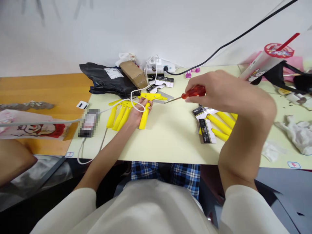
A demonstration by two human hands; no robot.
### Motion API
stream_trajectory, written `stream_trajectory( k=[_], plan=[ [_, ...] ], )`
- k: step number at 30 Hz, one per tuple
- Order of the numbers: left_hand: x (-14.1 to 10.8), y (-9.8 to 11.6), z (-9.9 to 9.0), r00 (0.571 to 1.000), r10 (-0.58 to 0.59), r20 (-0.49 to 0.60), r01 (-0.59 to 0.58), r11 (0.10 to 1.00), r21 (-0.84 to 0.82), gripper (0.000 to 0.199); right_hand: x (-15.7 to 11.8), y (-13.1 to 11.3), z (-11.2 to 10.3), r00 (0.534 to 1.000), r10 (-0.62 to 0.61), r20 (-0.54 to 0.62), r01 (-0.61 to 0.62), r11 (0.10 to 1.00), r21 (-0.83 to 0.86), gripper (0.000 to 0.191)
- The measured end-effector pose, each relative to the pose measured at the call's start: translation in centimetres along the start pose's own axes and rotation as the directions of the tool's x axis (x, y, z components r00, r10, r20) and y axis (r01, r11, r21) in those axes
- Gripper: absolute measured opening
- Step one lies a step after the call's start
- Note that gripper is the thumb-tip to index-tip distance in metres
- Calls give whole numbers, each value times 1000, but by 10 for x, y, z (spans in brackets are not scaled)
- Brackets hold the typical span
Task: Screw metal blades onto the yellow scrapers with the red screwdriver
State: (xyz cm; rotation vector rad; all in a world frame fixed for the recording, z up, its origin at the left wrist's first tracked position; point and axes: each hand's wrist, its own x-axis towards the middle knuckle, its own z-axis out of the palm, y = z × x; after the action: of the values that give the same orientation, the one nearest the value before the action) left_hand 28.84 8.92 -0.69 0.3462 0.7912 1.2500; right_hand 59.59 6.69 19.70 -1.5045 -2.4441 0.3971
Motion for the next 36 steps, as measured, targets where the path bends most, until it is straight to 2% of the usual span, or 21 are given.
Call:
stream_trajectory(
  k=[3, 5, 10, 15, 20, 24, 31, 36],
  plan=[
    [0, -7, 0, 998, -5, 56, 1, 996, 87, 28, -11, 2, -13, 987, -84, -139, 85, 996, 3, 32],
    [0, -11, -2, 997, -6, 76, -3, 993, 119, 27, -16, 0, -18, 974, -65, -215, 71, 997, 18, 40],
    [3, -14, -5, 998, 11, 63, -20, 989, 148, 30, -20, -4, -21, 967, 20, -253, -10, 999, 41, 11],
    [3, -14, -4, 997, 17, 70, -28, 988, 151, 34, -18, -4, -18, 972, 35, -232, -15, 996, 87, 12],
    [0, -15, -3, 1000, -1, 24, -2, 992, 129, 35, -16, 2, -19, 991, 1, -133, 2, 1000, 25, 17],
    [-4, -18, -2, 999, -22, 44, 16, 989, 145, 34, -12, 10, -17, 998, -31, -55, 30, 999, -19, 20],
    [-14, -19, 6, 995, -98, 37, 90, 980, 175, 35, -9, 17, -15, 987, -121, -102, 120, 993, -22, 31],
    [-19, -22, 10, 986, -118, 120, 95, 979, 181, 32, -11, 17, -16, 987, -103, -125, 99, 994, -33, 26]
  ],
)
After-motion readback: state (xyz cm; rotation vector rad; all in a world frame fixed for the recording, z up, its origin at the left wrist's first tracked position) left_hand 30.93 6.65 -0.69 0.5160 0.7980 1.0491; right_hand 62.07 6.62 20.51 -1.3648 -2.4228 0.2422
